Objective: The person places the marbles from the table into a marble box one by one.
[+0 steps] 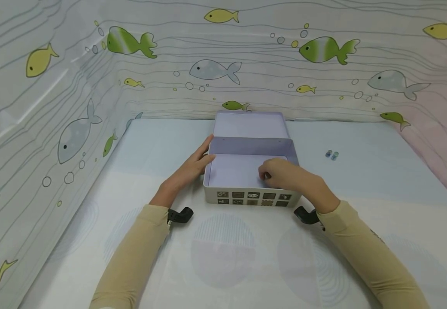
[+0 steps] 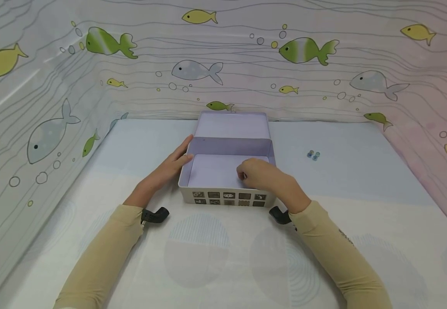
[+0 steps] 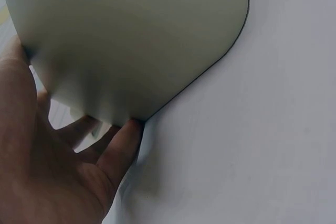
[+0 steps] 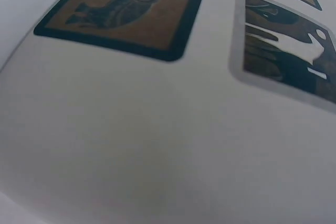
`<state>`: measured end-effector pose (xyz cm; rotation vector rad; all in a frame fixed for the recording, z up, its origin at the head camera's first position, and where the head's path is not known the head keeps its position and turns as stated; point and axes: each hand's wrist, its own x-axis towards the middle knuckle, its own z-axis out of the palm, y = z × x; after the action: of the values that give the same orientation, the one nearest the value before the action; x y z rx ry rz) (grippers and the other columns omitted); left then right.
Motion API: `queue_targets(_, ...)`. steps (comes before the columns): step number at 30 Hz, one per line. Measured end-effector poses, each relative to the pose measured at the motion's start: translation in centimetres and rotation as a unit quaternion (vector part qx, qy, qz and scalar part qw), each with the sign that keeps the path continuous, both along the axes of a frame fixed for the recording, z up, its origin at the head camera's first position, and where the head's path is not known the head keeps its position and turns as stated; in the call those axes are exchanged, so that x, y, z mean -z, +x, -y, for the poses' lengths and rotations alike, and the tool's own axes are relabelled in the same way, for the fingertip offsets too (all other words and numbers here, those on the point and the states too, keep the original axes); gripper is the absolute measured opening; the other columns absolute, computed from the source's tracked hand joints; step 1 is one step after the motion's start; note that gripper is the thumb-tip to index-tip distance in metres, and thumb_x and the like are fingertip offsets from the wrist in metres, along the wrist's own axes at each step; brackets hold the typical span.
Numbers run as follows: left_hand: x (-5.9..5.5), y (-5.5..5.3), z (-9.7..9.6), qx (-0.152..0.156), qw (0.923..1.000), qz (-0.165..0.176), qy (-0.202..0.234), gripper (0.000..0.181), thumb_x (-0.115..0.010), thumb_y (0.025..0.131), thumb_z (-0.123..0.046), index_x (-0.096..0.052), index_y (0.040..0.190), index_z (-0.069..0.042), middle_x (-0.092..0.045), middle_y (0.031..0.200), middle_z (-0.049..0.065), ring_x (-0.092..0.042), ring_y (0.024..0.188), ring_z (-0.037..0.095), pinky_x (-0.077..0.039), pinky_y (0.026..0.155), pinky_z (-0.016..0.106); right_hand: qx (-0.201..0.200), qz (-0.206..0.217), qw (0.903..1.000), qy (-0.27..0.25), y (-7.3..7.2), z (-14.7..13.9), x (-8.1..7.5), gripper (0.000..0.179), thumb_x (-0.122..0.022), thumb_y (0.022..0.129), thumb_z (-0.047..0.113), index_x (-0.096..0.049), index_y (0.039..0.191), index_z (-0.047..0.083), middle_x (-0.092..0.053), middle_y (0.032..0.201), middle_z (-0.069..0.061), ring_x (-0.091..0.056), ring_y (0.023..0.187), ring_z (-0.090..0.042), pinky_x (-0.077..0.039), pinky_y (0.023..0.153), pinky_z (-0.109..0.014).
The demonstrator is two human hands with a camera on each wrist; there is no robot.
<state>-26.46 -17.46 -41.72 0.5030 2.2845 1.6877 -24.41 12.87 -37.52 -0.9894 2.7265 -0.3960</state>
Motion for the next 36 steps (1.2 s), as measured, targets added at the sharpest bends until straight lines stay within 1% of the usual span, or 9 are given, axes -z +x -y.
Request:
queue_targets(4, 0.0, 0.1, 0.0, -0.004, 1.0, 0.001, -0.003, 0.063, -0.043, 0.106, -0.041, -0.005, 0.155, -0.051, -0.004, 0.169, -0.006, -0.018, 0.154, 0.027, -0.035, 0.115, 0.057, -0.002, -0.01, 0.9999, -0.004, -0.1, -0.1, 0.0, 0.013, -0.063, 0.088, 0.001, -0.073, 0.092, 0.009, -0.067, 0.087, 0.001, -0.054, 0.076, -0.014, -0.05, 0.071, -0.031)
queue_targets(9, -0.1, -0.1, -0.1, -0.001, 1.0, 0.006, 0.003, 0.064, -0.043, 0.106, -0.039, -0.004, 0.156, -0.05, -0.003, 0.169, -0.007, -0.017, 0.155, 0.027, -0.033, 0.116, 0.057, 0.002, -0.003, 0.9997, -0.026, 0.2, -0.4, -0.8, 0.015, -0.061, 0.09, 0.001, -0.073, 0.095, 0.008, -0.066, 0.087, 0.001, -0.054, 0.078, -0.015, -0.049, 0.072, -0.032)
queue_targets(13, -0.3, 0.0, -0.2, 0.003, 0.9999, 0.007, 0.007, 0.065, -0.043, 0.106, -0.038, -0.002, 0.157, -0.047, -0.002, 0.169, -0.006, -0.015, 0.155, 0.027, -0.031, 0.117, 0.057, 0.024, 0.002, 0.999, -0.036, 0.2, -1.0, -1.7, 0.015, -0.06, 0.092, 0.002, -0.073, 0.098, 0.008, -0.066, 0.088, 0.0, -0.055, 0.08, -0.016, -0.05, 0.074, -0.033)
queue_targets(16, -0.4, 0.1, -0.2, 0.003, 0.9999, 0.009, 0.007, 0.065, -0.043, 0.106, -0.038, -0.003, 0.157, -0.047, -0.002, 0.169, -0.007, -0.015, 0.155, 0.027, -0.032, 0.117, 0.057, 0.042, 0.002, 0.9982, -0.042, 0.2, -1.5, -2.4, 0.017, -0.059, 0.093, 0.003, -0.073, 0.101, 0.008, -0.068, 0.092, -0.001, -0.057, 0.083, -0.017, -0.052, 0.076, -0.034)
queue_targets(20, -0.2, 0.1, -0.2, 0.003, 0.9999, 0.011, 0.005, 0.064, -0.043, 0.106, -0.039, -0.003, 0.156, -0.049, -0.002, 0.168, -0.008, -0.015, 0.155, 0.026, -0.033, 0.116, 0.058, 0.055, -0.013, 0.997, -0.054, -0.1, -2.4, -3.1, 0.021, -0.056, 0.093, 0.001, -0.073, 0.104, 0.005, -0.07, 0.097, -0.006, -0.06, 0.086, -0.02, -0.053, 0.076, -0.037)
queue_targets(25, 0.0, 0.0, -0.2, 0.004, 1.0, 0.007, 0.002, 0.065, -0.042, 0.106, -0.041, -0.003, 0.157, -0.048, -0.003, 0.169, -0.008, -0.016, 0.155, 0.026, -0.034, 0.115, 0.059, 0.073, -0.038, 0.9954, -0.049, -0.2, -3.5, -4.0, 0.022, -0.056, 0.092, 0.0, -0.072, 0.107, 0.003, -0.071, 0.101, -0.009, -0.062, 0.09, -0.023, -0.054, 0.079, -0.04)
queue_targets(30, 0.0, 0.0, -0.1, 0.002, 1.0, 0.005, 0.003, 0.065, -0.042, 0.106, -0.041, -0.002, 0.158, -0.046, -0.003, 0.169, -0.006, -0.016, 0.155, 0.028, -0.034, 0.114, 0.061, 0.091, -0.062, 0.9926, -0.05, -0.4, -4.4, -4.8, 0.021, -0.056, 0.091, -0.001, -0.072, 0.105, 0.002, -0.069, 0.099, -0.011, -0.061, 0.09, -0.025, -0.052, 0.078, -0.041)
queue_targets(34, 0.0, 0.0, -0.1, 0.003, 1.0, 0.004, 0.003, 0.066, -0.043, 0.106, -0.041, -0.002, 0.158, -0.045, -0.002, 0.169, -0.005, -0.016, 0.155, 0.029, -0.033, 0.115, 0.061, 0.114, -0.066, 0.9903, -0.046, -0.7, -5.1, -5.1, 0.024, -0.054, 0.091, 0.0, -0.072, 0.106, 0.002, -0.067, 0.099, -0.01, -0.057, 0.088, -0.024, -0.049, 0.077, -0.039)
queue_targets(36, 0.0, 0.0, -0.1, 0.001, 1.0, 0.004, 0.003, 0.066, -0.043, 0.106, -0.042, -0.003, 0.157, -0.047, -0.003, 0.169, -0.005, -0.017, 0.155, 0.029, -0.034, 0.115, 0.061, 0.121, -0.067, 0.9895, -0.042, -0.9, -5.4, -5.3, 0.026, -0.053, 0.091, 0.0, -0.072, 0.109, 0.002, -0.067, 0.102, -0.012, -0.056, 0.09, -0.025, -0.049, 0.078, -0.04)
